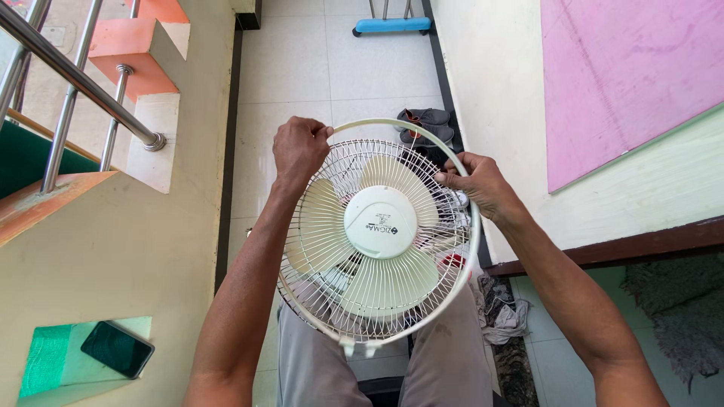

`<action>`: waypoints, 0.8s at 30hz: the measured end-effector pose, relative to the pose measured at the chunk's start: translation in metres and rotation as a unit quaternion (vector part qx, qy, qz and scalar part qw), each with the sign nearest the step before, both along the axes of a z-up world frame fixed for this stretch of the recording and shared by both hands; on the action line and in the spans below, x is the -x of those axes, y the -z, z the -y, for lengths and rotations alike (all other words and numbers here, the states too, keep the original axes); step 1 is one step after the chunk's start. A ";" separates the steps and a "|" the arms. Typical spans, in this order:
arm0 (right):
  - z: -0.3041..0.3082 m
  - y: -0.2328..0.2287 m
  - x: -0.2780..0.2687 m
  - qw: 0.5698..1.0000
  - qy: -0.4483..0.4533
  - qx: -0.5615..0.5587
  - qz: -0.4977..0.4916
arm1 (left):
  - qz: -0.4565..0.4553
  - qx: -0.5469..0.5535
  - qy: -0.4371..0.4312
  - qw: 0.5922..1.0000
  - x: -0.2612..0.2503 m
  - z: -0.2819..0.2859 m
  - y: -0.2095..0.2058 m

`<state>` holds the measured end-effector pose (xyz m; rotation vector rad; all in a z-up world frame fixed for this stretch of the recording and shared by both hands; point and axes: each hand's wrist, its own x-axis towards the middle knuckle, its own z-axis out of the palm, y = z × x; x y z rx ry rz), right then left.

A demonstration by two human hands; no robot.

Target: The person reassembles a small electric fan by attaching the front wire cage and outer plastic ring to the fan head. They align the parts, press them into place, and use a screwdriver to tighten the central screw securing the assembly.

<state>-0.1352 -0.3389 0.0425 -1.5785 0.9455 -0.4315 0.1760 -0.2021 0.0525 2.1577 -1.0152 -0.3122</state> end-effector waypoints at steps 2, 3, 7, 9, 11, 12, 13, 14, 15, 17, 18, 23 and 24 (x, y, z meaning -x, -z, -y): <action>-0.003 0.001 -0.003 1.000 0.005 0.023 -0.012 | -0.006 0.018 0.000 1.000 -0.002 0.005 -0.004; -0.004 0.000 -0.005 0.999 0.004 0.030 -0.021 | 0.008 0.009 0.005 1.000 -0.003 0.006 -0.004; -0.008 -0.006 -0.007 1.000 0.002 -0.004 0.027 | 0.060 0.024 0.035 0.997 -0.005 0.005 -0.006; -0.012 -0.009 -0.005 0.999 0.009 0.004 0.043 | 0.067 0.038 0.051 0.996 -0.005 -0.001 -0.004; -0.015 -0.013 -0.002 0.999 0.021 0.019 0.043 | 0.058 0.037 0.065 0.996 -0.003 -0.007 -0.001; -0.017 -0.014 0.000 0.999 0.029 0.030 0.035 | 0.061 0.043 0.056 0.996 -0.002 -0.009 0.000; -0.018 -0.017 0.001 0.998 0.037 0.042 0.026 | 0.063 0.049 0.048 0.996 -0.001 -0.012 0.001; -0.020 -0.018 0.000 0.997 0.031 0.055 0.036 | 0.066 0.056 0.041 0.995 0.000 -0.013 0.001; -0.021 -0.018 -0.002 0.996 0.025 0.069 0.045 | 0.078 0.076 0.041 0.993 0.001 -0.013 0.001; -0.023 -0.021 -0.005 0.996 0.024 0.071 0.043 | 0.104 0.119 0.042 0.987 0.002 -0.014 -0.001; -0.024 -0.023 -0.007 0.997 0.030 0.061 0.032 | 0.106 0.110 0.043 0.987 0.002 -0.013 -0.002; -0.029 -0.022 -0.007 0.997 0.028 0.078 0.006 | 0.111 0.087 0.041 0.989 0.002 -0.010 -0.001; -0.030 -0.020 -0.007 0.997 0.029 0.072 0.003 | 0.114 0.092 0.041 0.988 0.001 -0.010 0.000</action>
